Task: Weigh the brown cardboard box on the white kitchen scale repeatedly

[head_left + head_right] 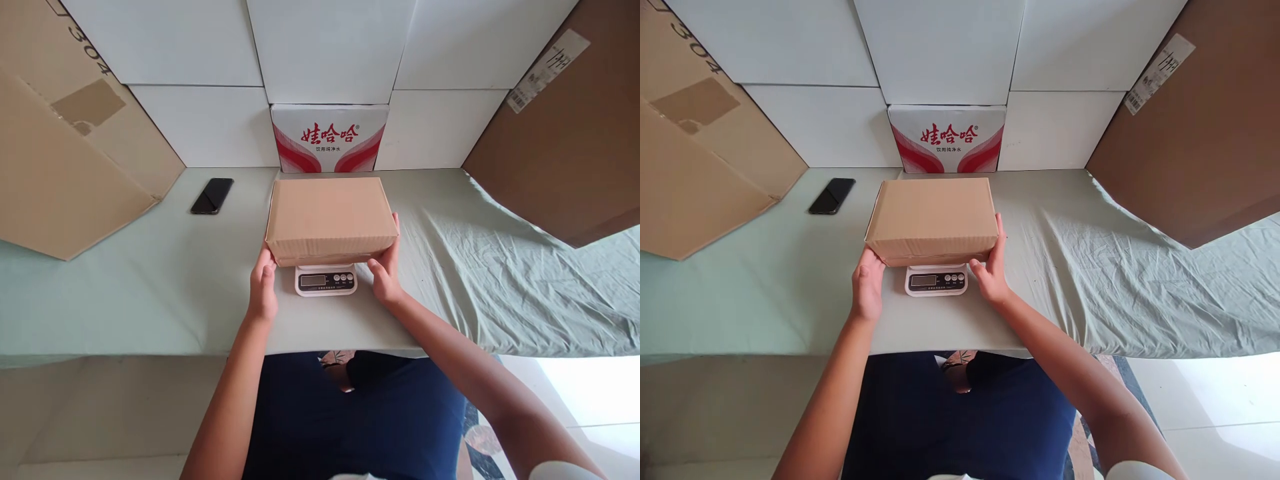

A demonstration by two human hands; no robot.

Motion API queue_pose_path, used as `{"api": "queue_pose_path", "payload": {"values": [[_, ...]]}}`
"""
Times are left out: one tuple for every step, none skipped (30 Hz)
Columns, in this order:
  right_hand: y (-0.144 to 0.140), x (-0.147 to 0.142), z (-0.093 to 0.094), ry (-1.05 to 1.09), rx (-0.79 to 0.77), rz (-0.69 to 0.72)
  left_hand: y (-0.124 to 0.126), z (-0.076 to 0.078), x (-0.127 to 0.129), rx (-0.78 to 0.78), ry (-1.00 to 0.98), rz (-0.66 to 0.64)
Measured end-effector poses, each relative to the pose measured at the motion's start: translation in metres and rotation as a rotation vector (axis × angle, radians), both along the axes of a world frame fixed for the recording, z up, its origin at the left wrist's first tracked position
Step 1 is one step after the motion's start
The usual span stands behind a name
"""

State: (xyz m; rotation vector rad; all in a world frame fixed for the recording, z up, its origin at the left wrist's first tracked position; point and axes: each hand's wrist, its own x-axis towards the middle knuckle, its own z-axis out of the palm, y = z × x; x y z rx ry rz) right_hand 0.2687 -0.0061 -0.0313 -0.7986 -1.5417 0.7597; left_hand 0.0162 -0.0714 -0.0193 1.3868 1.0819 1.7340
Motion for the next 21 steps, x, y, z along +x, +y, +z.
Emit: {"api": "queue_pose_path", "payload": {"values": [[0.0008,-0.0001,0.0006,-0.004,0.0,-0.01,0.0018,-0.0007,-0.0007,-0.013,0.015,0.004],[0.0012,-0.0002,0.0012,-0.007,0.0,-0.016,0.0033,-0.0013,-0.0013,-0.024,0.03,0.009],[0.0013,-0.0004,0.0017,-0.008,-0.003,-0.02,0.0045,-0.0019,-0.0019,-0.034,0.045,0.012],[0.0012,-0.0006,0.0022,-0.006,-0.006,-0.023,0.0053,-0.0025,-0.0023,-0.041,0.057,0.015],[0.0011,-0.0009,0.0028,-0.005,-0.007,-0.026,0.0059,-0.0029,-0.0026,-0.047,0.068,0.018],[0.0009,-0.0011,0.0033,-0.004,-0.006,-0.029,0.0064,-0.0031,-0.0028,-0.051,0.076,0.021],[0.0006,-0.0013,0.0039,-0.006,-0.006,-0.029,0.0067,-0.0032,-0.003,-0.056,0.083,0.025],[0.0004,-0.0015,0.0044,-0.007,-0.007,-0.027,0.007,-0.003,-0.0031,-0.059,0.087,0.028],[0.0001,-0.0016,0.0051,-0.009,-0.006,-0.026,0.0073,-0.0028,-0.0032,-0.059,0.089,0.031],[-0.0002,-0.0017,0.0056,-0.012,-0.005,-0.026,0.0076,-0.0024,-0.0034,-0.057,0.087,0.033],[-0.0005,-0.0018,0.0062,-0.016,-0.005,-0.028,0.0078,-0.002,-0.0035,-0.055,0.085,0.035],[-0.0008,-0.0018,0.0066,-0.021,-0.003,-0.03,0.0079,-0.0016,-0.0036,-0.053,0.082,0.037],[-0.001,-0.0016,0.0069,-0.026,0.0,-0.035,0.0081,-0.0012,-0.0037,-0.052,0.081,0.04],[-0.001,-0.0015,0.0071,-0.033,0.004,-0.04,0.0081,-0.0008,-0.0038,-0.051,0.08,0.041],[-0.001,-0.0013,0.0072,-0.043,0.008,-0.046,0.0081,-0.0006,-0.004,-0.052,0.081,0.042],[-0.0009,-0.001,0.0073,-0.055,0.012,-0.051,0.008,-0.0006,-0.0041,-0.052,0.082,0.042],[-0.0006,-0.0008,0.0074,-0.066,0.015,-0.055,0.0078,-0.0006,-0.0043,-0.052,0.084,0.041],[-0.0003,-0.0007,0.0075,-0.074,0.017,-0.058,0.0077,-0.0008,-0.0046,-0.051,0.087,0.041],[0.0,-0.0006,0.0076,-0.077,0.017,-0.057,0.0074,-0.001,-0.0048,-0.05,0.091,0.042],[0.0003,-0.0006,0.0078,-0.074,0.015,-0.051,0.0071,-0.0012,-0.005,-0.049,0.096,0.043],[0.0006,-0.0007,0.0081,-0.067,0.013,-0.043,0.0068,-0.0014,-0.0052,-0.049,0.1,0.045]]}}
